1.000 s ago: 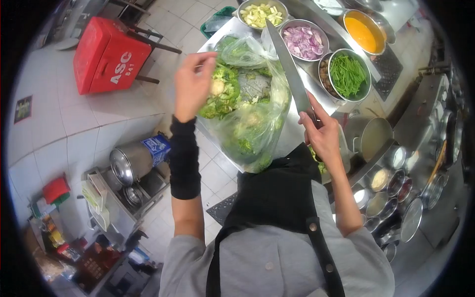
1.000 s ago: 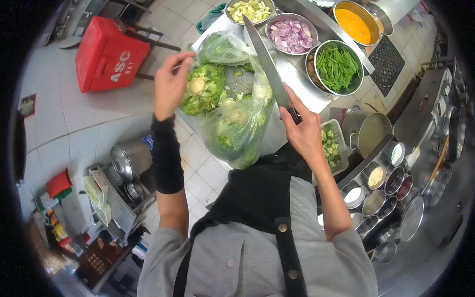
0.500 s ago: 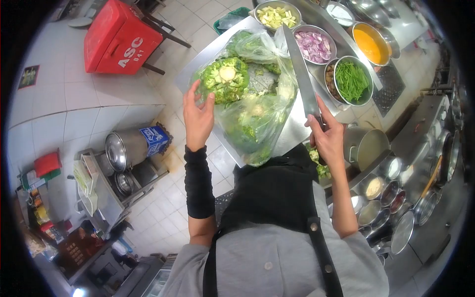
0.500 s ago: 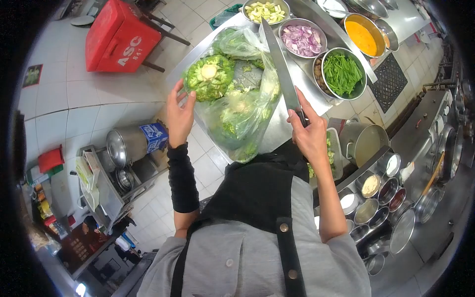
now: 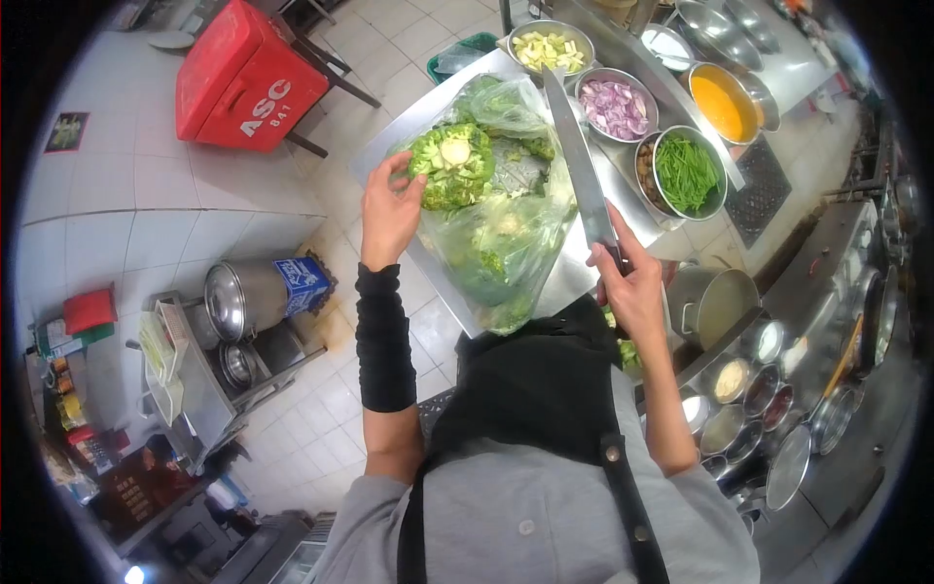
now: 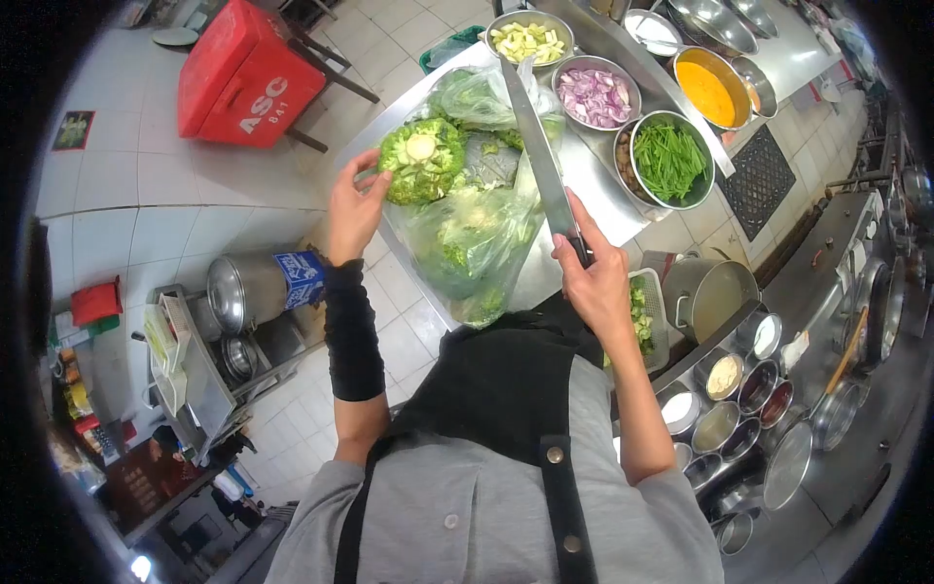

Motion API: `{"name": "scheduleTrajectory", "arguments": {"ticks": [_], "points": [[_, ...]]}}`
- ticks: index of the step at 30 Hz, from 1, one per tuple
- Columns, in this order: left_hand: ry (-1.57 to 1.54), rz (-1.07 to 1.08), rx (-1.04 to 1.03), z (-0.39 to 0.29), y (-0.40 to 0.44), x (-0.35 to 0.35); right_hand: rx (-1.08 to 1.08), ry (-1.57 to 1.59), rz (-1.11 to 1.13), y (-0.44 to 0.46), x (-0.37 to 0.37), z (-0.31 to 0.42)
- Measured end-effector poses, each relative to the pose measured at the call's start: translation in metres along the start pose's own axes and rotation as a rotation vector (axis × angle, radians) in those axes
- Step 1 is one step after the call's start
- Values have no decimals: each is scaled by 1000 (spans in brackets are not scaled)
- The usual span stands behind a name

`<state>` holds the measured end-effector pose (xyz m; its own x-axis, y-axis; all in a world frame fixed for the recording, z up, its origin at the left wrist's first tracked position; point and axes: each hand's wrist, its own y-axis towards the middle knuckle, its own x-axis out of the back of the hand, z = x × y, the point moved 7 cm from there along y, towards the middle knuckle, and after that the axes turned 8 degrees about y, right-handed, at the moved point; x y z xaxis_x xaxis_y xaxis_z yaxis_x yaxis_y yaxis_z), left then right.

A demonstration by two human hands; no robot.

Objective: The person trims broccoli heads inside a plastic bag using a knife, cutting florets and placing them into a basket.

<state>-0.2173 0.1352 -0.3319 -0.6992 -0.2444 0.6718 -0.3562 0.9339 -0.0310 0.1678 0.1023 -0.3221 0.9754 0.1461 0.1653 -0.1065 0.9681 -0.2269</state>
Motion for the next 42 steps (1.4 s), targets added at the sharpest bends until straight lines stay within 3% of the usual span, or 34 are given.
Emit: {"name": "scheduleTrajectory", "arguments": {"ticks": [2,9,11,14,17,21,24,30,39,42], "points": [[33,9,50,-1,-1,2,-45,34,11,-5,-3,11],[-440,171,227,16,9,-19,-114,-44,98,-12,-13,23],[-585,211,234,29,14,-30,-47,-106,112,-11,-14,17],[-411,106,239,-14,-6,-18,91,-237,105,-17,-17,26],[29,-113,-217,-42,-14,-22,150,-399,172,-26,-17,44],[96,-166,-201,-65,-25,-32,180,-543,270,-41,-16,60],[370,-298,-232,-75,-28,-30,216,-566,272,-45,-13,59],[251,-263,-293,-76,-23,-28,187,-594,344,-47,-16,62],[399,-330,-419,-87,-25,-34,189,-651,400,-34,-33,54],[312,-247,-293,-73,-21,-37,278,-678,415,-20,-44,54]]}}
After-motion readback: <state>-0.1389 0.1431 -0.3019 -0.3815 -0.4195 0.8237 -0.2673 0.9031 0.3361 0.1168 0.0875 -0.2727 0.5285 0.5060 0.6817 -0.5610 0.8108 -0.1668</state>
